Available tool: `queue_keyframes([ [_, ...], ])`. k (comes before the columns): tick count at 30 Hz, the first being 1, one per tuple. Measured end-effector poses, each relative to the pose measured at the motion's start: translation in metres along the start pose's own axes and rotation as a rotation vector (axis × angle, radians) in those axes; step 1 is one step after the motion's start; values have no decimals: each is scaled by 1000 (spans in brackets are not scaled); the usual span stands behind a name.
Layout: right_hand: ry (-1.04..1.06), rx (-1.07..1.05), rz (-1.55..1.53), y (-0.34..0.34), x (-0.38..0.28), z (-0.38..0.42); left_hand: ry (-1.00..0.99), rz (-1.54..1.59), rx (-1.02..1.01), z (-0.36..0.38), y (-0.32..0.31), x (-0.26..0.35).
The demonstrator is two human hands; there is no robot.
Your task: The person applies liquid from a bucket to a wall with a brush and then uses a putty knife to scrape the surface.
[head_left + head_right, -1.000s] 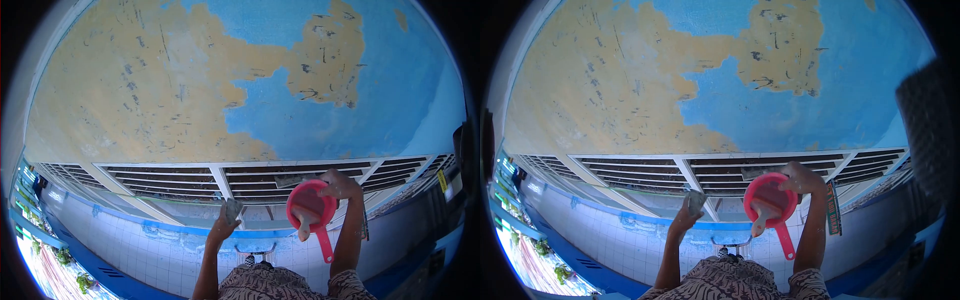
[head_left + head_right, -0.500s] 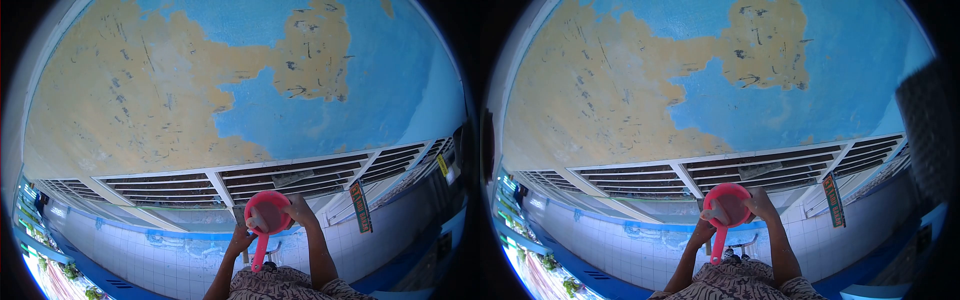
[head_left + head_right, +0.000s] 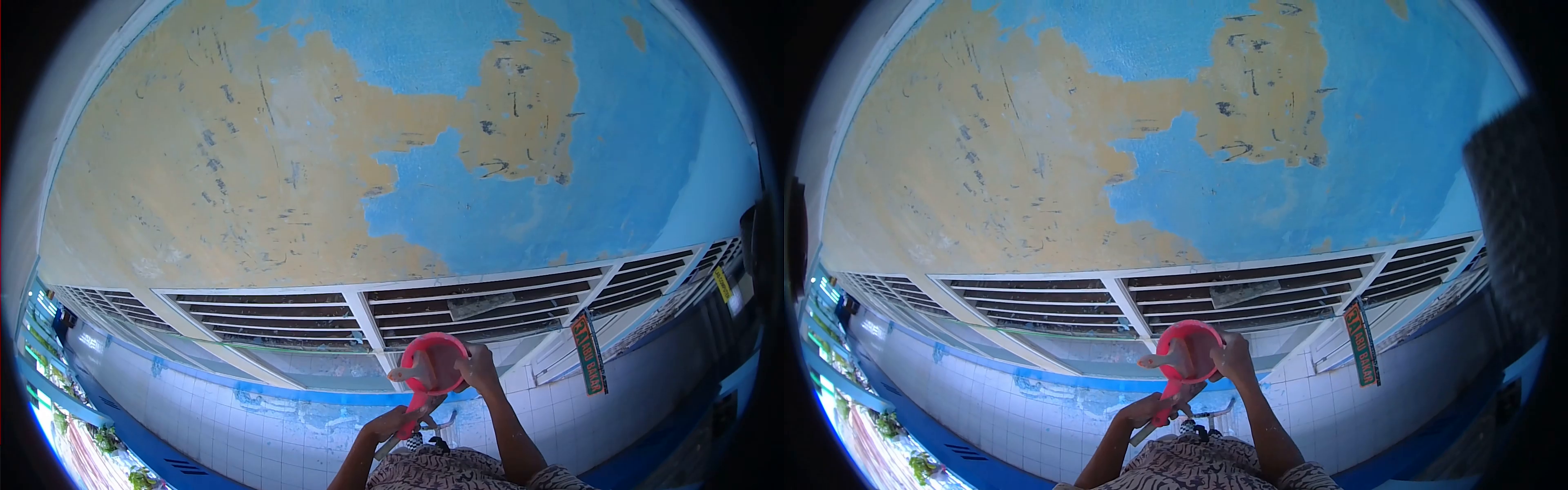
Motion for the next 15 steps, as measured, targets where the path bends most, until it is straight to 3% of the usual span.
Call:
queue_keyframes([
  [2,53,-40,138,-6,15,-7,91,190,143,-5,-10,-4],
  [6,92,-28,168,-18,15,-3,-38,523,141,-6,-26,15],
  [8,302,-129,224,-24,15,-2,-37,512,177,-16,-21,0],
  [13,293,-213,224,-33,37,-5,-106,740,327,-25,-21,-21],
  [15,360,-393,78,-33,35,-7,-106,742,355,-24,-19,-27],
])
Point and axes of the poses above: each hand's wrist, its own z-axis away from the middle knuckle, its own y-axis out of the back of the hand, x = y × z, the point moved 2 cm from there along -z, towards the middle knuckle, and after that the axes turned 1 degree about -x, right-handed, at the moved point
